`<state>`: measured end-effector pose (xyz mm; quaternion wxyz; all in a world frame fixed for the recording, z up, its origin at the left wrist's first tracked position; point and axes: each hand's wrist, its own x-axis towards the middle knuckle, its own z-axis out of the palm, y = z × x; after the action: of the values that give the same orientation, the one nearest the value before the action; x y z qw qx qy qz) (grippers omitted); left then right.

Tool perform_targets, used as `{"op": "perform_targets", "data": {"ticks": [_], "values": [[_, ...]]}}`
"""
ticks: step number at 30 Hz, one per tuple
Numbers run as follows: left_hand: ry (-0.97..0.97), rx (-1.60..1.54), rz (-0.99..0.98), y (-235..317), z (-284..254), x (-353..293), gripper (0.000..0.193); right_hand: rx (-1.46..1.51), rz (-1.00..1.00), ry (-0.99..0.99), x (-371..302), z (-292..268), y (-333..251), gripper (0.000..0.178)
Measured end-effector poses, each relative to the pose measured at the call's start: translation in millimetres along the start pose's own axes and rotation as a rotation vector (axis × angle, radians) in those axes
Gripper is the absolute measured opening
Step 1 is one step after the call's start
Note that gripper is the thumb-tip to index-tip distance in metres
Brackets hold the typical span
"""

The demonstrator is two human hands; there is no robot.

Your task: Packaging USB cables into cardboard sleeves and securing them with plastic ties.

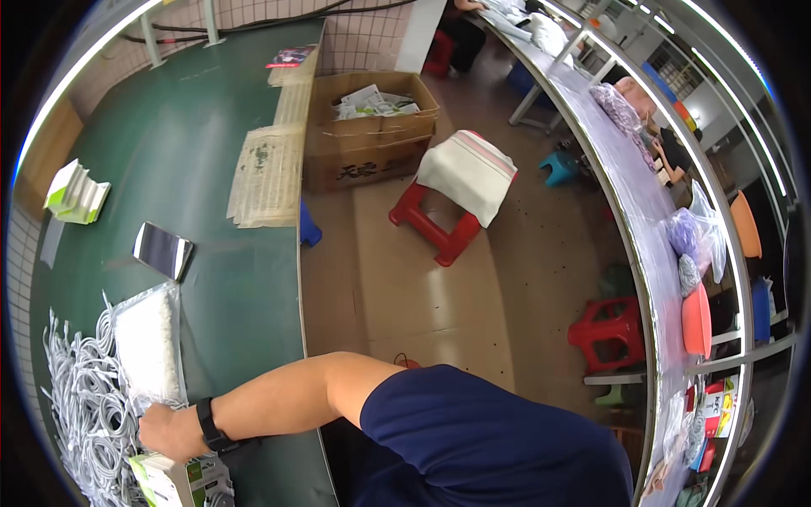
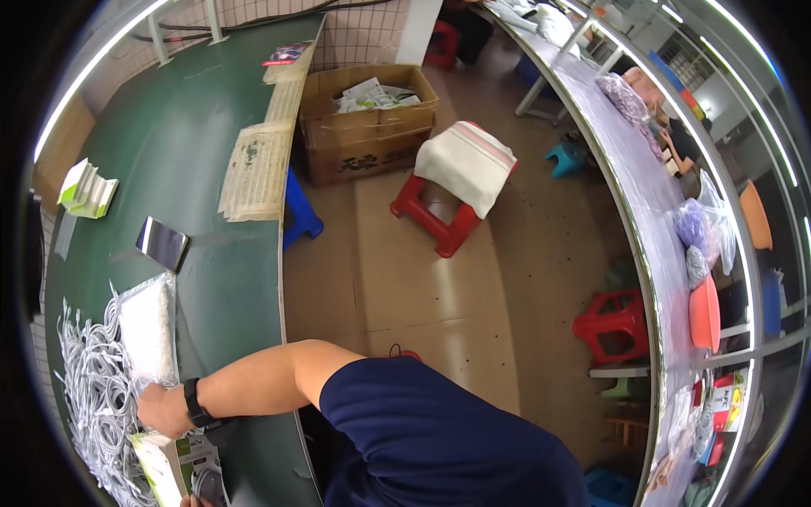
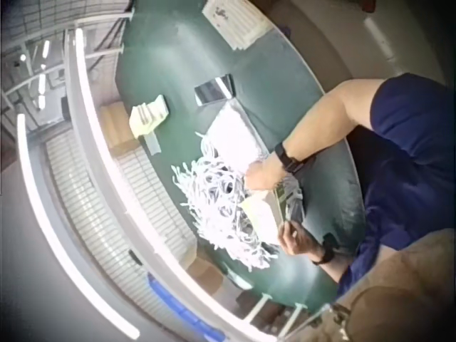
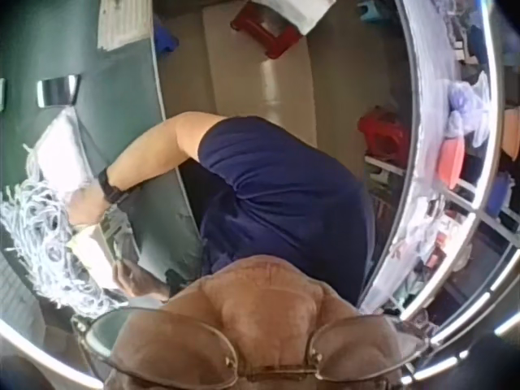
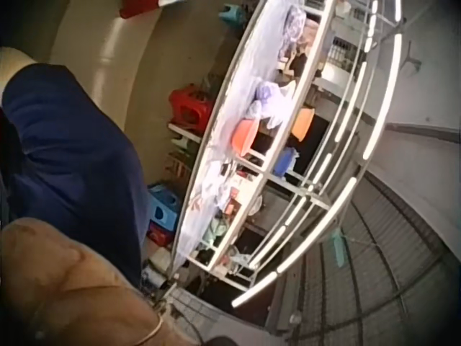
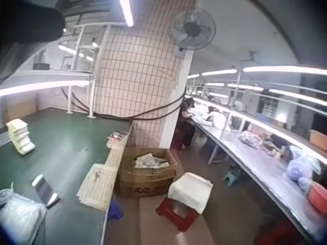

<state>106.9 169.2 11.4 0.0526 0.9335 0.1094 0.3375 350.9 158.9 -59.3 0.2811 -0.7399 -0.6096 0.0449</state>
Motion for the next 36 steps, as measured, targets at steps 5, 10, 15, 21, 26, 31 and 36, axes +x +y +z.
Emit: {"op": "perform_targets", "data": {"ticks": [5,10,15,21,26,31,36], "values": [[0.002,-0.025,-0.02,-8.6,6.8,-3.9,0.01,-0.018,0.032,0.069,14.8,15.1,-1.9,0.02],[0.032,-0.012,0.026,-6.0,9.0,-4.0,0.011,0.035,0.091,0.149,22.9,19.3,1.2,0.017],[0.032,-0.01,0.046,-5.6,11.0,0.0,0.011,0.052,0.111,0.141,23.4,18.6,-3.7,0.015],[0.022,-0.021,0.037,-7.3,14.3,0.7,0.011,0.087,0.064,0.059,21.9,12.1,5.0,0.017],[0.046,-0.076,0.053,-15.1,11.2,-6.6,0.012,0.082,-0.036,-0.047,-5.2,-25.1,-5.1,0.021],[0.037,-0.097,0.071,-14.4,6.6,-11.8,0.013,-0.11,-0.094,-0.114,-1.4,-17.6,-6.5,0.025],[0.02,-0.12,0.068,-8.3,7.0,-7.9,0.013,-0.102,-0.053,-0.021,6.0,1.7,-4.1,0.023]]}}
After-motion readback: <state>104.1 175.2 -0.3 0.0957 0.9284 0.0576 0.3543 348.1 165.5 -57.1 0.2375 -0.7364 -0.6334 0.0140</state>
